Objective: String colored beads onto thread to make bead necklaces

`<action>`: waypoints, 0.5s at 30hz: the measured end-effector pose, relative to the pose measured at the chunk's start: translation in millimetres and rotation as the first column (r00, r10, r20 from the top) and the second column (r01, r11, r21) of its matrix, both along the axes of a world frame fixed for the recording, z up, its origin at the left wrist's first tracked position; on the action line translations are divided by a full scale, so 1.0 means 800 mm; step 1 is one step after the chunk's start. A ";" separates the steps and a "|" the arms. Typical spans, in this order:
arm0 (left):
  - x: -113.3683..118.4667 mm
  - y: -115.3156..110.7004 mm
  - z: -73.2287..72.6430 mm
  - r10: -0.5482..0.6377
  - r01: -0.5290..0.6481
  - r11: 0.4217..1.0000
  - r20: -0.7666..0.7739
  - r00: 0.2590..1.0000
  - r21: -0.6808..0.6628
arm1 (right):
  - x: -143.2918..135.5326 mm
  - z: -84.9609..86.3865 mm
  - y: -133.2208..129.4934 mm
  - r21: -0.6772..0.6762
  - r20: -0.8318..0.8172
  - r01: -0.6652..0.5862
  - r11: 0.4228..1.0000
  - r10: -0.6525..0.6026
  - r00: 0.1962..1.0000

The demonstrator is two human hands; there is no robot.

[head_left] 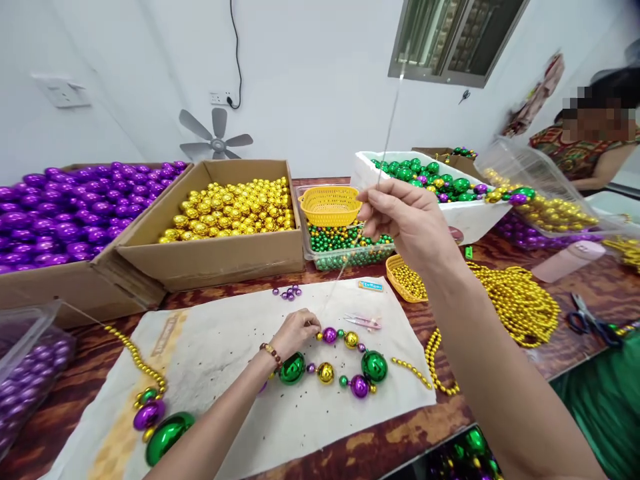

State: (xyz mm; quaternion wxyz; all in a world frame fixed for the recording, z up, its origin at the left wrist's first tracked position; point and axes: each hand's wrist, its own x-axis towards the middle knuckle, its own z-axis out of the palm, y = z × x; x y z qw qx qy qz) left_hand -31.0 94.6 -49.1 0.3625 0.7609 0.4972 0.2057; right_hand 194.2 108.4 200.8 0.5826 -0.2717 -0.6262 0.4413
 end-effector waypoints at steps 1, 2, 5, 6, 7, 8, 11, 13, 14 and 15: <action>0.000 0.000 -0.005 0.002 -0.002 1.000 -0.010 1.000 -0.004 | 0.006 0.001 0.003 0.000 -0.014 0.029 1.000 -0.029 0.999; 0.000 -0.001 -0.009 0.003 -0.003 1.000 -0.021 1.000 -0.008 | 0.011 0.004 0.005 0.006 -0.030 0.059 0.998 -0.059 0.998; 0.002 -0.002 -0.017 0.008 -0.009 1.000 -0.061 0.998 -0.014 | 0.028 0.022 0.015 0.051 -0.092 0.140 0.989 -0.135 0.987; 0.003 -0.003 -0.019 0.011 -0.012 1.000 -0.076 0.997 -0.019 | 0.031 0.029 0.017 0.069 -0.110 0.156 0.985 -0.148 0.983; 0.003 -0.003 -0.021 0.014 -0.016 1.000 -0.092 0.996 -0.024 | 0.034 0.036 0.020 0.086 -0.122 0.165 0.982 -0.154 0.980; 0.004 -0.003 -0.023 0.017 -0.020 0.999 -0.106 0.994 -0.029 | 0.035 0.041 0.022 0.101 -0.128 0.166 0.981 -0.153 0.980; 0.003 -0.002 -0.026 0.022 -0.027 0.999 -0.136 0.990 -0.039 | 0.030 0.040 0.024 0.114 -0.114 0.129 0.985 -0.116 0.987; 0.001 -0.001 -0.027 0.024 -0.030 0.999 -0.147 0.989 -0.038 | 0.023 0.028 0.027 0.080 -0.066 0.094 0.992 -0.089 0.994; -0.001 -0.001 -0.027 0.022 -0.028 0.999 -0.152 0.988 -0.042 | 0.020 0.020 0.029 0.054 -0.046 0.089 0.995 -0.087 0.995; -0.003 0.000 -0.026 0.018 -0.026 0.998 -0.158 0.987 -0.049 | 0.019 0.012 0.033 0.029 -0.038 0.100 0.995 -0.099 0.994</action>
